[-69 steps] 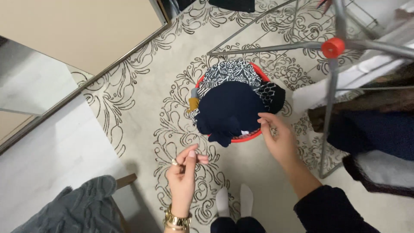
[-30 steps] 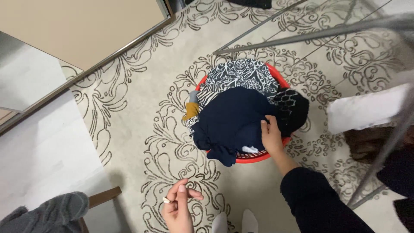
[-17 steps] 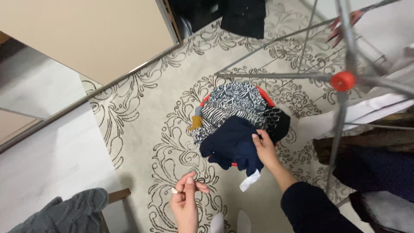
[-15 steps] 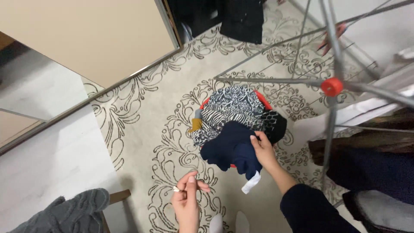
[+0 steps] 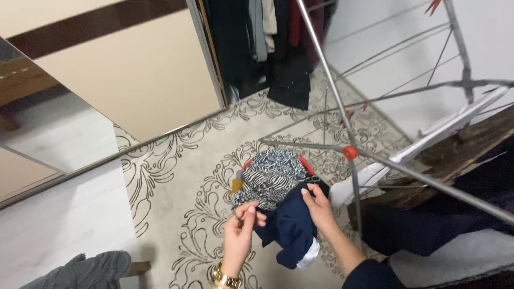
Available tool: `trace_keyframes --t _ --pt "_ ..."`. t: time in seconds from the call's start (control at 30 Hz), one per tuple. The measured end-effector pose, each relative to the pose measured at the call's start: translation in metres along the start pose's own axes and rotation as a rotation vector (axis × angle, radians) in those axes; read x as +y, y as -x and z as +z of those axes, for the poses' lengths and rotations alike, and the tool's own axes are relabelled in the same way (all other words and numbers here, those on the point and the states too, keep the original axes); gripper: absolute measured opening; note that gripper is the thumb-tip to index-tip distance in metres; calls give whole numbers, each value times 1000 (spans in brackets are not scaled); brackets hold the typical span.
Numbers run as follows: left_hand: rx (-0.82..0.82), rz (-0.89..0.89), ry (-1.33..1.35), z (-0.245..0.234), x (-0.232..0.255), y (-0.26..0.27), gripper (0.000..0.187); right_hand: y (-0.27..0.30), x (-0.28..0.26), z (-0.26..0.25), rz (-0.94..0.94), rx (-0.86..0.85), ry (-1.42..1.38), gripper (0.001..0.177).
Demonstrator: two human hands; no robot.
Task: The person takes a dark blue garment from a red laundry basket, unfolds it, and hangs it on a metal drying rack. They then take a patterned black-and-white garment from the basket, unfold it, and hang it on the rack as well.
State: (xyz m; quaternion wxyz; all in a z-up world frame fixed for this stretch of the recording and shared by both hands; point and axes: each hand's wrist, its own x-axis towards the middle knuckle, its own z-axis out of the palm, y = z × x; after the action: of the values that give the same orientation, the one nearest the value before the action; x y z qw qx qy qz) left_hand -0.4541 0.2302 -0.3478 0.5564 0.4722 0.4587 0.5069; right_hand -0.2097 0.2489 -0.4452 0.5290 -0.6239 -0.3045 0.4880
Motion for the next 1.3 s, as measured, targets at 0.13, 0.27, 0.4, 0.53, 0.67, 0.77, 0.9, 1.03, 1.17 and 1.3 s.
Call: trace_keyframes --t 0.13,0.27,0.4,0.53,0.67,0.77,0.9,1.03,1.17,1.3 --pt "-36 44 13 22 35 -5 24 12 -62 -5 -2 -22 -101 19" --pt "-135 157 -95 36 72 3 29 32 -122 -14 -92 -20 -47 30" --pt "-200 371 -154 52 112 -1 23 39 -177 -28 -280 -60 -84 28" --pt "-236 478 -228 65 137 -13 30 45 -238 -38 -324 -106 -104 22" --pt "-297 490 -159 78 133 -24 34 65 -280 -49 -406 -70 -92 24" --pt "-352 476 -103 86 138 -36 35 67 -307 -56 -436 -57 -116 21" --pt "-502 425 -87 98 139 -47 35 80 -331 -61 -475 0 -155 16" --pt "-671 323 -161 102 130 -66 38 85 -351 -55 -534 61 -174 17" --pt "-833 237 -182 101 136 -75 60 96 -369 -52 -585 111 -199 16" --pt "-948 175 -48 98 164 -72 44 117 -385 -47 -621 217 -169 15"
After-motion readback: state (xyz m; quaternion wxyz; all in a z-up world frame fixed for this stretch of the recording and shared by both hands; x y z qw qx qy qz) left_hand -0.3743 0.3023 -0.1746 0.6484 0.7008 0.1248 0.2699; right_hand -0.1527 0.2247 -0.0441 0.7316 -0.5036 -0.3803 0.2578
